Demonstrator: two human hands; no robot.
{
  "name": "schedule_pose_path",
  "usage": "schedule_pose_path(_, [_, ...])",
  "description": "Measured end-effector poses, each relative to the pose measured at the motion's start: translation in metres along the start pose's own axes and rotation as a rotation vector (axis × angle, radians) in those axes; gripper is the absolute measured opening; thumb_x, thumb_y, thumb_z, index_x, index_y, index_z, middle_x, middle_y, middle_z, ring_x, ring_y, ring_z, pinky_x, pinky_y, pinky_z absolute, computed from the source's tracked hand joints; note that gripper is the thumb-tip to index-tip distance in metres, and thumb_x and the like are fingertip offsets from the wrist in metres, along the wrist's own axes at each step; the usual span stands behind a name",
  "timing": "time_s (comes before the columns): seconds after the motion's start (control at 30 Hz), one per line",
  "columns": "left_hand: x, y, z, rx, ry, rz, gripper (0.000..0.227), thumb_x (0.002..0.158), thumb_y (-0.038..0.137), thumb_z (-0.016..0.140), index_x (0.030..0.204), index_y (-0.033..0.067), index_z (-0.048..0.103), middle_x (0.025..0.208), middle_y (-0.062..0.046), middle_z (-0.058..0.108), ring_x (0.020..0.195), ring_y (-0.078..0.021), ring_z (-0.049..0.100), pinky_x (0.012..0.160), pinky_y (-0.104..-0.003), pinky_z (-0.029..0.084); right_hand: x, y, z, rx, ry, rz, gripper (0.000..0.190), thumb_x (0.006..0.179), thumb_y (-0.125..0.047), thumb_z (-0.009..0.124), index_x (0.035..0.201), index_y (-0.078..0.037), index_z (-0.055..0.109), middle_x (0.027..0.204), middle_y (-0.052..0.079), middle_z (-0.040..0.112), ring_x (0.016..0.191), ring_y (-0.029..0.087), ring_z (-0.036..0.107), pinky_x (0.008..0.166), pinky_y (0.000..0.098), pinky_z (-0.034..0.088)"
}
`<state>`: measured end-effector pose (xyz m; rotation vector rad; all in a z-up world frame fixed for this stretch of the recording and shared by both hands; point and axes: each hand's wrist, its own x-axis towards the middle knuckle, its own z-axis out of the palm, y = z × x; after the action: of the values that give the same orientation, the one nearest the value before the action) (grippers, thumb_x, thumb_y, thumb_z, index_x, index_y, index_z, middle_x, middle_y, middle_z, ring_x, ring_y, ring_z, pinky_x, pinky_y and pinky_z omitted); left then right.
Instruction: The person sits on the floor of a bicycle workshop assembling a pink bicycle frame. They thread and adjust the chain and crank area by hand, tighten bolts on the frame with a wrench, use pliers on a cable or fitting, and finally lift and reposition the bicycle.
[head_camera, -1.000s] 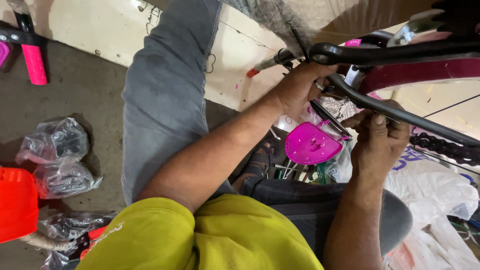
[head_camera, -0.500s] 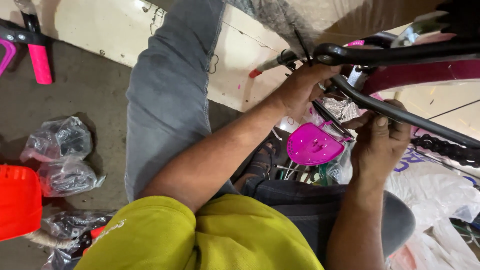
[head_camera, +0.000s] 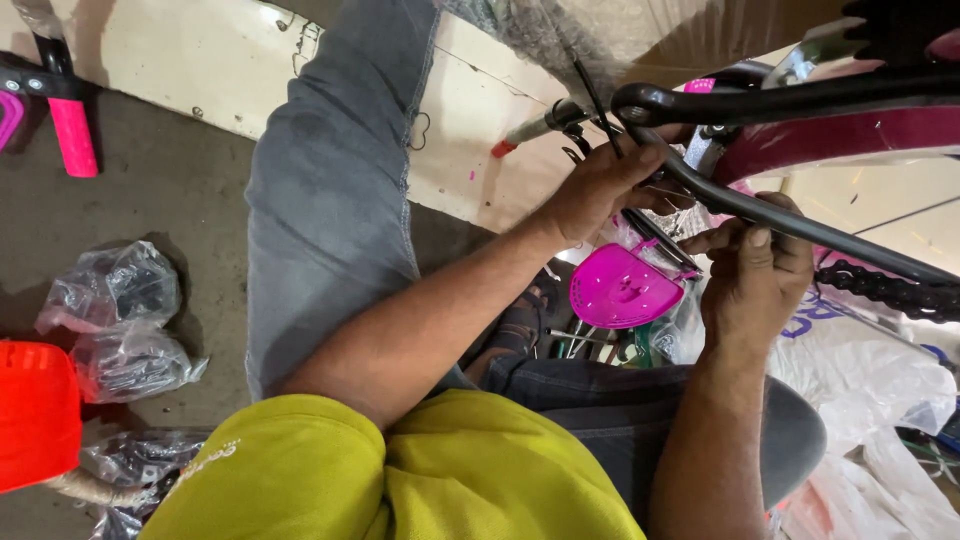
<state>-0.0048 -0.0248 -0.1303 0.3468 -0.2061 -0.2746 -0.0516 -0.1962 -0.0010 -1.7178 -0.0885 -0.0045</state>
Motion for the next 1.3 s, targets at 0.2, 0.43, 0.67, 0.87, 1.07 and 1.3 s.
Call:
schedule_pose_path(0.2, [-0.001,-0.02,-0.006,-0.101,0.002,0.064,0.09,0.105,0.072,0.035,0.159,-0.0001,0.038,0.139,-0.021,0.063,0.115,-0.0292,0.072,0.098,-0.042,0.06,0.002,-0.008,0.026,0.062,0.001,0.0,0.047,0.113,-0.025,0.067,0.152,-0.007,0.048,0.119,0.011,0.068,0.098,0.023,0.072,0.08,0.0371,0.063])
schedule_pose_path(0.43, [-0.009,-0.029,0.001,-0.333,0.082,0.07,0.071,0.11,0.061,0.042,0.145,-0.0005,0.05,0.141,-0.016,0.061,0.095,-0.0287,0.072,0.088,-0.042,0.059,0.002,0.009,-0.005,0.078,-0.057,0.006,0.029,0.117,-0.021,0.07,0.134,0.0,0.059,0.111,0.013,0.068,0.092,0.022,0.068,0.08,0.0402,0.063])
schedule_pose_path(0.67, [-0.026,-0.013,0.026,0.104,0.353,0.097,0.035,0.112,0.026,0.051,0.134,-0.0005,0.055,0.113,-0.013,0.068,0.091,-0.0158,0.069,0.08,-0.033,0.058,0.006,-0.01,0.0,-0.029,-0.027,0.073,0.024,0.115,-0.02,0.069,0.124,0.0,0.06,0.083,0.009,0.059,0.067,0.02,0.059,0.07,0.04,0.06])
schedule_pose_path(0.87, [-0.031,0.006,0.039,0.442,0.601,0.141,0.027,0.104,0.01,0.065,0.124,0.001,0.05,0.093,-0.008,0.054,0.078,-0.0121,0.052,0.067,-0.028,0.045,0.006,-0.002,-0.003,0.003,-0.008,0.057,0.026,0.116,-0.018,0.069,0.128,0.002,0.059,0.091,0.012,0.061,0.069,0.022,0.061,0.07,0.0393,0.059])
schedule_pose_path(1.07, [-0.016,0.006,0.032,0.049,0.357,0.307,0.03,0.097,0.007,0.068,0.117,0.0066,0.045,0.108,-0.001,0.059,0.101,-0.0081,0.058,0.086,-0.025,0.05,0.006,0.0,-0.001,0.066,-0.015,0.047,0.027,0.116,-0.017,0.069,0.13,0.003,0.059,0.093,0.012,0.063,0.077,0.024,0.066,0.078,0.0408,0.061])
schedule_pose_path(1.3, [-0.017,-0.001,0.034,-0.069,0.348,0.389,0.034,0.101,0.012,0.072,0.123,0.0068,0.046,0.114,-0.002,0.058,0.104,-0.0097,0.056,0.088,-0.027,0.049,0.001,0.004,0.008,0.285,-0.005,0.027,0.024,0.113,-0.013,0.071,0.132,-0.002,0.06,0.104,0.013,0.069,0.086,0.021,0.067,0.087,0.0402,0.062])
